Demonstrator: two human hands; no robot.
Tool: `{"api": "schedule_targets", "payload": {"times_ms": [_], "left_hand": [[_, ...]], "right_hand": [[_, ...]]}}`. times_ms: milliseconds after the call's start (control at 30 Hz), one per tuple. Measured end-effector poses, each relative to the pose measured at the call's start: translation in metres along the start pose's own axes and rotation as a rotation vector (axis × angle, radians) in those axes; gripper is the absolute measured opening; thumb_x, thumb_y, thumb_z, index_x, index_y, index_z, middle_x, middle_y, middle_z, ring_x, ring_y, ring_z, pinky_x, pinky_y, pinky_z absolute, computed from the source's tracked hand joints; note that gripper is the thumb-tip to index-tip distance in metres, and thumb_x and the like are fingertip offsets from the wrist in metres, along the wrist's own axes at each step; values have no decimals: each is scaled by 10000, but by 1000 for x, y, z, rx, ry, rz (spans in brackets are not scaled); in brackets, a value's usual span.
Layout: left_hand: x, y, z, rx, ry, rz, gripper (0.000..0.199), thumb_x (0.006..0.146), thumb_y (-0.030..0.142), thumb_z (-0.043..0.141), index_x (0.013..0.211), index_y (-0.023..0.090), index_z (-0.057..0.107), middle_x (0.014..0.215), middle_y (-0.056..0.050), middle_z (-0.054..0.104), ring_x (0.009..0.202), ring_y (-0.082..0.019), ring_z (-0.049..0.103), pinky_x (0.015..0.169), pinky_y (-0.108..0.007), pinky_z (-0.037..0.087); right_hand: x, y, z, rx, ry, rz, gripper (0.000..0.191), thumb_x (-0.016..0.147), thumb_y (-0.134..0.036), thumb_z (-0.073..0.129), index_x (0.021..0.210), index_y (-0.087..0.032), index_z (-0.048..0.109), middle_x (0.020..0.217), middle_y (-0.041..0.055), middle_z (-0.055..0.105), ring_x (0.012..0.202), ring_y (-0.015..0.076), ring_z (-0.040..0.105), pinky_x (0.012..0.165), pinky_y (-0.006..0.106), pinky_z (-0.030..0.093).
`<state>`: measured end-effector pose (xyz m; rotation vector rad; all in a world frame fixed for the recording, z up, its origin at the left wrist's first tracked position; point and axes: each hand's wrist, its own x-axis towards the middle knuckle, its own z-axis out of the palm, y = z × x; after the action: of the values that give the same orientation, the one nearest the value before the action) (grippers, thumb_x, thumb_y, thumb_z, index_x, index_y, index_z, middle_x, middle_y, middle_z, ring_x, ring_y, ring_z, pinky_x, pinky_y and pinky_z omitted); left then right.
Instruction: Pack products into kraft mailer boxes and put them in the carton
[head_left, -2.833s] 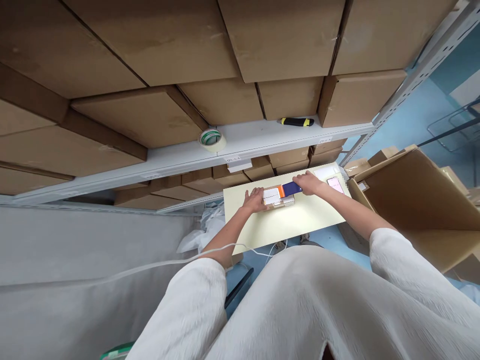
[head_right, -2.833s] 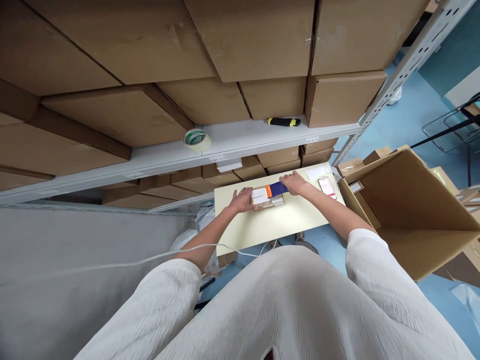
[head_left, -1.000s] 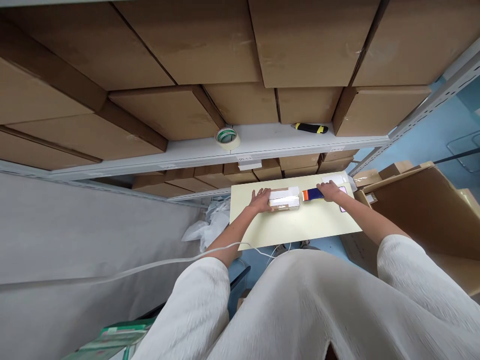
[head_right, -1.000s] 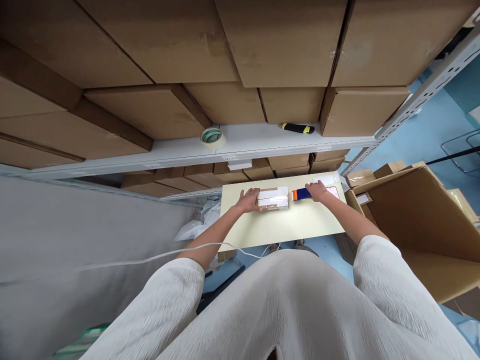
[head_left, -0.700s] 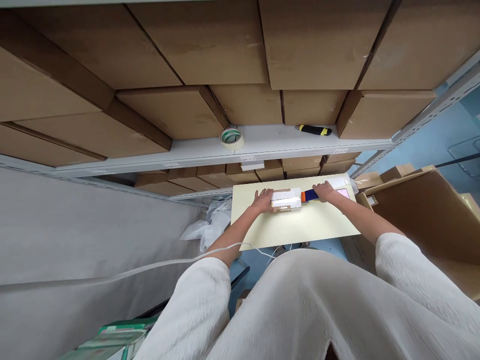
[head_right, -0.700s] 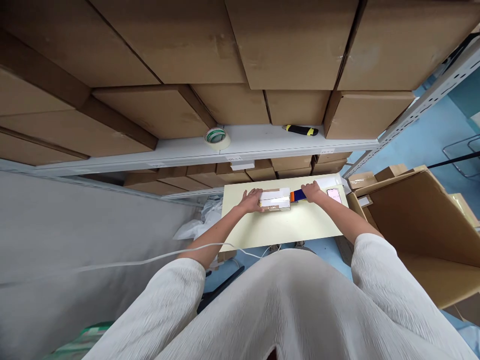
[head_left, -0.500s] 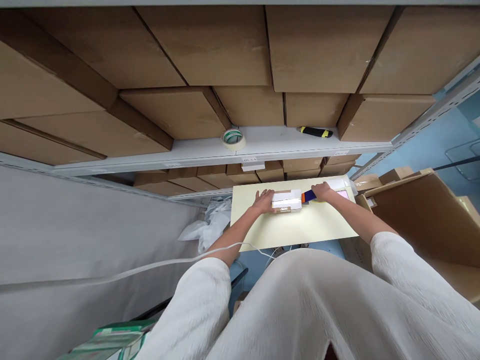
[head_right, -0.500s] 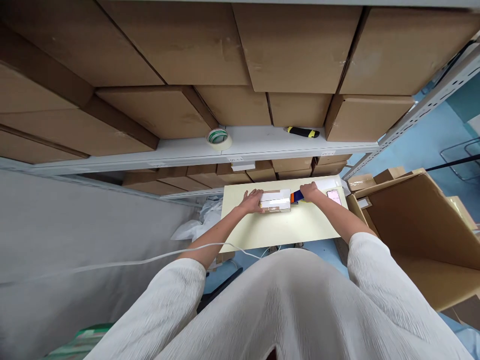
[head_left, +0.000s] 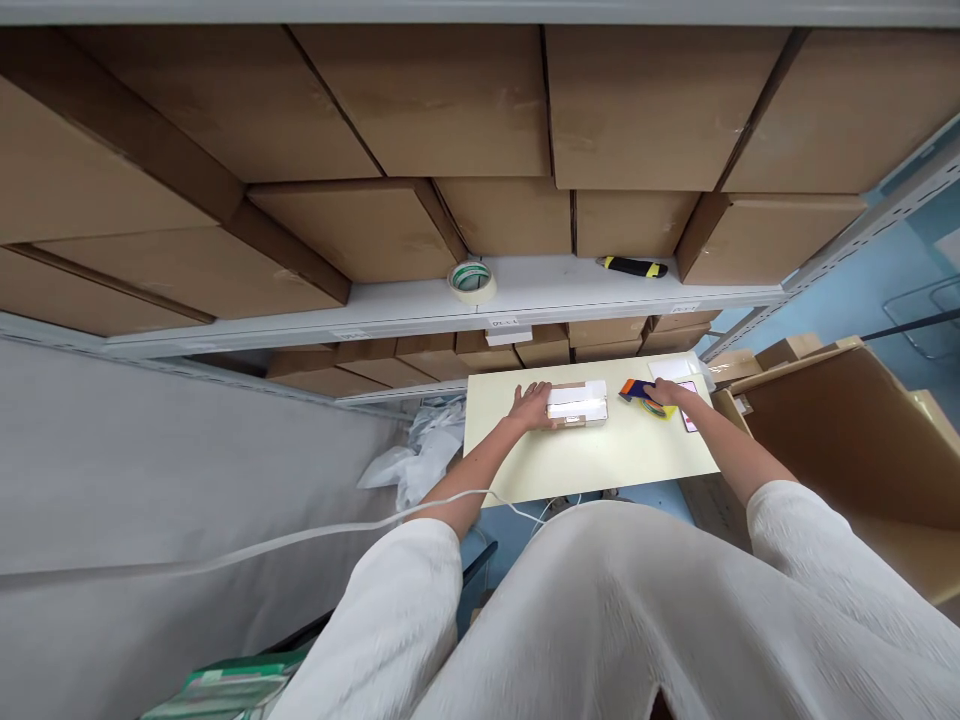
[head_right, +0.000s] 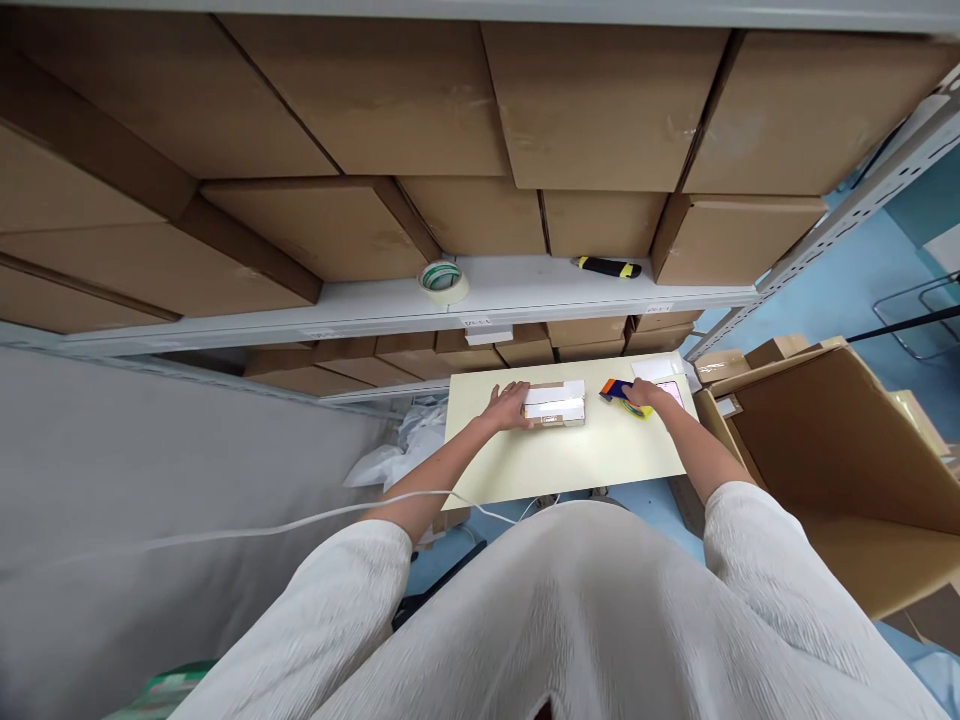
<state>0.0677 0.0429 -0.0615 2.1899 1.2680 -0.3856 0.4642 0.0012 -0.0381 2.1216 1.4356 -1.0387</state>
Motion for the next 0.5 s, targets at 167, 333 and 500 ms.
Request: {"api": "schedule_targets", "payload": {"times_ms": [167,333,500], "left_hand": [[0,1,-1,5,-2,-7,1165,738,490,866,1682,236,233,1797,-218,278,1688,-428,187,1351,-660,48],[-1,0,0,-3,0,-7,1169,749,503,865,1693,244,224,1805,-211,262,1686,-420,201,1356,-643,56],[-3,-1,3,-4,1,-12,1171,766,505,860,1706,252,210,1810,-194,260,1688,-405,200,1361,-638,64]], "right_hand": [[-8,11,32,35,128,-6,529,1077,-464,408,1436,-104,552,1370,249,697,1223,373,682,984,444,489],[-17,5,72,-5,299,-60,483,1105,-402,426,1494,-127,506,1462,238,641,1309,359,629,1058,447,459],[-15,-2,98,-40,398,-13,473,1094,-352,475,1504,-117,491,1446,235,629,1316,349,616,1048,433,460]]}}
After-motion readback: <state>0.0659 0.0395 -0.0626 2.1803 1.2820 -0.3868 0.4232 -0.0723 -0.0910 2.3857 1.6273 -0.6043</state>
